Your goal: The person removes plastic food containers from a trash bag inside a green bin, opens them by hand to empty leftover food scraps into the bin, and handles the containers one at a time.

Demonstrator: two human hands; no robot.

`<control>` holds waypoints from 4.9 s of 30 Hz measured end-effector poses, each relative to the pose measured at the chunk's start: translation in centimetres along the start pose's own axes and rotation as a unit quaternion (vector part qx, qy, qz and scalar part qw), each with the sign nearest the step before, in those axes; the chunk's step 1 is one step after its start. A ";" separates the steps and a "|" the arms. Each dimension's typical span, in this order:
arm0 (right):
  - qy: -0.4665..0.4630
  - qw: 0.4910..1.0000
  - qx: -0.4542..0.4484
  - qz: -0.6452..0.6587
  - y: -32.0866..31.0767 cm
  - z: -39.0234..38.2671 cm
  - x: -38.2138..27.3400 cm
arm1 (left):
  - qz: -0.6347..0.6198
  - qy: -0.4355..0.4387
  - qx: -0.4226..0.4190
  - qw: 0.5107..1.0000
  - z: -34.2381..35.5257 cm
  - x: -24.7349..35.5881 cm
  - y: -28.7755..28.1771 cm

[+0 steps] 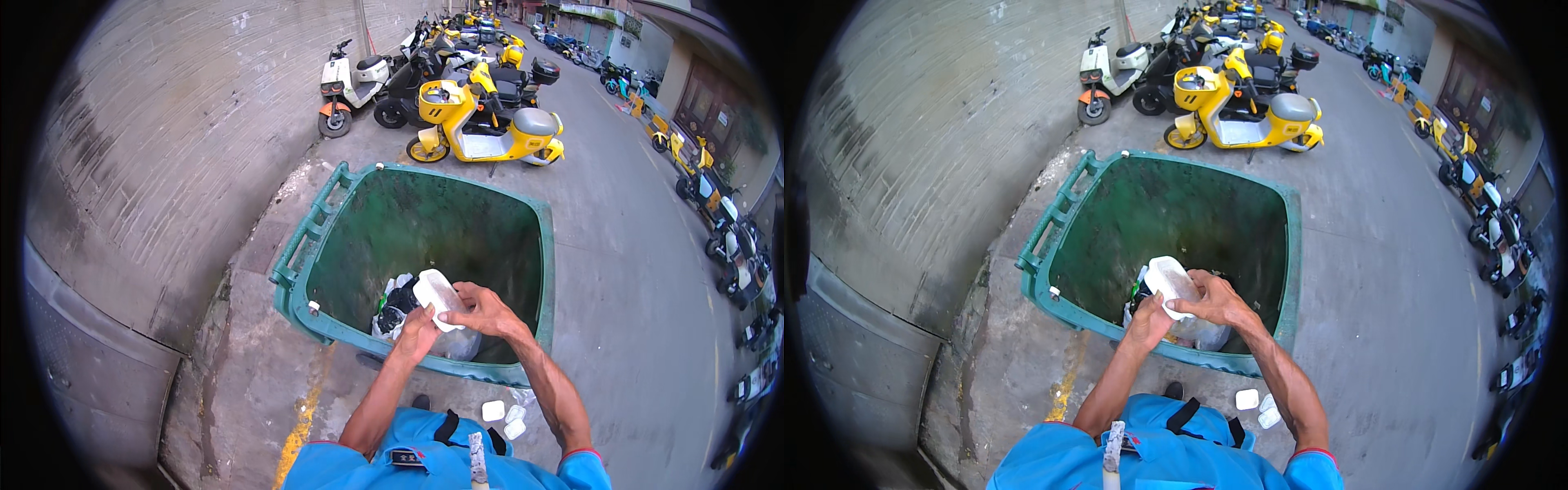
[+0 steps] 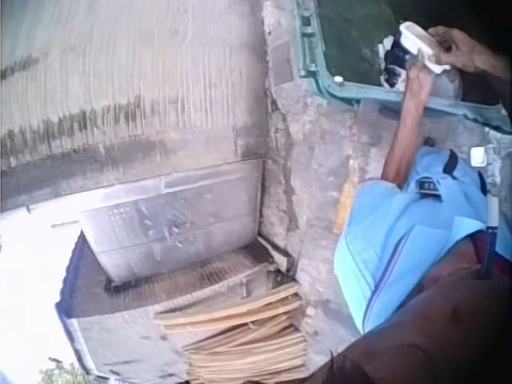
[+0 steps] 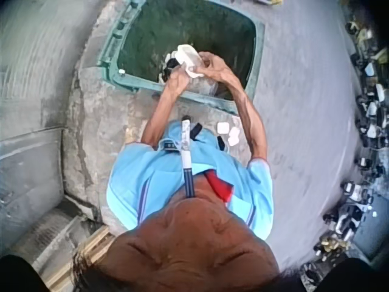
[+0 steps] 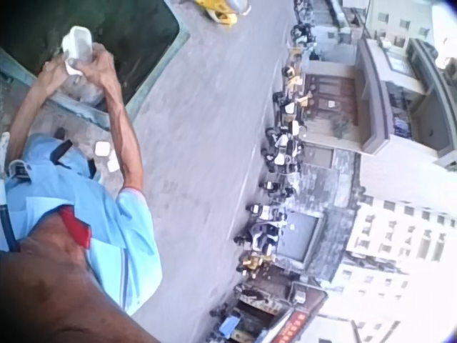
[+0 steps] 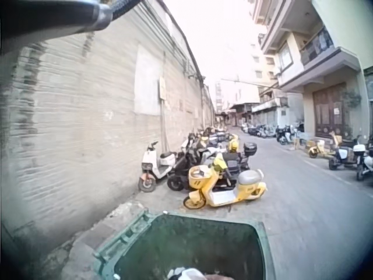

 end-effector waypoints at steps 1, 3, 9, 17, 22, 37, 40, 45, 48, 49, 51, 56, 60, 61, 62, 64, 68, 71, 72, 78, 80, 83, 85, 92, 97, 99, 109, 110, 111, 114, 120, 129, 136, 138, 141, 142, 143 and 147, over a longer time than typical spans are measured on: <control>-0.003 1.000 0.009 -0.004 -0.3 0.1 0.4 | 0.000 0.008 0.004 1.000 -0.1 -0.1 0.8; -0.004 1.000 -0.001 -0.005 0.2 0.3 0.1 | 0.004 0.023 0.004 1.000 -0.2 0.3 0.5; 0.016 1.000 0.002 -0.024 0.2 -0.2 -0.4 | 0.015 0.050 0.001 0.999 -0.2 -0.2 -1.2; -0.058 0.996 -0.010 0.072 0.5 1.5 2.2 | 0.048 0.032 -0.014 0.998 0.4 -0.5 -1.1; -0.072 0.996 -0.042 0.034 0.0 2.3 1.8 | 0.089 0.021 -0.016 0.996 0.7 -0.2 -0.7; -0.002 0.986 -0.160 -0.056 0.0 3.9 0.2 | 0.136 -0.001 -0.028 0.990 0.6 1.4 -0.5; -0.021 0.990 -0.138 -0.014 0.1 4.0 0.6 | 0.120 -0.002 -0.027 0.992 0.7 1.4 0.2; -0.002 0.990 -0.143 0.012 0.1 4.1 0.4 | 0.122 0.000 -0.012 0.992 0.8 1.5 0.1; 0.019 0.985 -0.169 0.010 0.1 4.1 0.4 | 0.111 0.002 -0.008 0.994 0.9 1.5 -0.2; 0.016 0.986 -0.168 0.010 0.0 4.1 0.3 | 0.115 0.002 -0.007 0.993 0.9 1.5 -0.2; 0.018 0.987 -0.162 0.005 -0.1 4.1 0.4 | 0.117 0.000 -0.004 0.993 1.0 1.5 -0.3; 0.019 0.991 -0.135 -0.009 0.0 4.7 1.4 | 0.130 0.004 0.000 0.992 1.0 1.2 -0.5; 0.004 0.994 -0.107 -0.009 -0.3 4.6 1.2 | 0.134 0.009 0.008 0.991 1.0 1.1 -0.5; -0.012 0.996 -0.086 -0.002 -0.4 4.4 1.1 | 0.137 0.010 0.006 0.991 1.0 1.0 -0.5; -0.028 0.997 -0.066 0.005 -0.6 4.3 0.7 | 0.140 0.012 0.005 0.990 0.9 1.0 -0.4; -0.027 0.997 -0.071 0.029 -0.6 3.8 0.5 | 0.150 0.006 0.014 0.989 0.9 0.8 -0.6; 0.030 0.991 -0.127 -0.002 -0.1 3.4 1.1 | 0.167 -0.008 0.038 0.985 1.0 0.2 -1.3; 0.007 0.991 -0.133 -0.016 0.1 3.5 1.3 | 0.174 0.001 0.037 0.984 1.3 0.1 -1.3; -0.006 0.991 -0.128 -0.044 0.3 3.5 1.1 | 0.191 0.005 0.038 0.981 1.4 0.1 -1.5; -0.102 0.989 -0.043 -0.095 0.3 3.3 -0.1 | 0.249 0.013 0.059 0.967 1.6 0.1 -2.7; -0.105 0.988 -0.031 -0.110 0.3 3.2 -0.5 | 0.254 0.018 0.060 0.965 1.8 0.1 -2.7; -0.103 0.985 -0.023 -0.136 -0.4 2.9 -1.8 | 0.263 0.018 0.048 0.964 2.2 0.4 -2.1; -0.104 0.983 -0.016 -0.152 -0.5 3.0 -2.4 | 0.276 0.024 0.060 0.959 2.1 0.6 -2.1; -0.109 0.982 0.014 -0.154 -0.6 3.5 -2.3 | 0.268 0.048 0.054 0.961 2.7 0.8 -2.0; -0.098 0.978 0.023 -0.184 -0.8 3.5 -2.9 | 0.299 0.040 0.069 0.951 2.8 1.0 -2.5; -0.101 0.971 0.037 -0.213 -0.9 3.2 -3.8 | 0.310 0.045 0.069 0.947 2.8 1.0 -2.5; -0.105 0.965 0.053 -0.235 -0.5 3.2 -3.8 | 0.354 0.063 0.083 0.930 2.9 1.3 -2.8; -0.105 0.964 0.053 -0.237 -0.5 3.3 -3.8 | 0.354 0.063 0.084 0.929 2.9 1.3 -2.7; -0.104 0.964 0.053 -0.238 -0.6 3.3 -3.7 | 0.363 0.066 0.084 0.926 2.9 1.4 -2.5; -0.120 0.963 0.062 -0.234 -0.7 3.2 -3.7 | 0.383 0.071 0.087 0.917 3.0 1.7 -2.4; -0.104 0.963 0.063 -0.239 -0.7 3.0 -3.7 | 0.394 0.078 0.091 0.912 3.1 1.7 -2.7; -0.087 0.967 0.080 -0.227 -0.7 2.8 -3.6 | 0.391 0.076 0.097 0.912 3.3 1.3 -3.6; -0.068 0.955 0.119 -0.261 -1.2 2.9 -3.1 | 0.378 0.098 0.095 0.916 3.1 1.7 -3.5; -0.076 0.961 0.127 -0.235 -1.6 3.0 -2.9 | 0.373 0.087 0.095 0.919 3.3 1.7 -3.6; -0.099 0.964 0.116 -0.218 -1.6 3.1 -3.3 | 0.353 0.058 0.094 0.929 3.3 1.5 -3.7; -0.098 0.962 0.124 -0.223 -1.6 3.2 -3.2 | 0.344 0.057 0.096 0.932 3.1 1.5 -3.8; -0.095 0.960 0.133 -0.229 -1.6 3.3 -2.9 | 0.335 0.055 0.098 0.936 3.1 1.5 -3.5; -0.054 0.956 0.176 -0.227 -2.7 3.6 -1.0 | 0.333 0.023 0.088 0.938 3.2 1.5 -2.1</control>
Point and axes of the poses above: each hand's wrist, its own z-axis towards the middle knuckle, its own y-axis out of the palm, x = y × z, the point moved 8 cm from there along z, towards the middle knuckle, and after that the axes turned 13 degrees about -z, right-handed, at the moved point
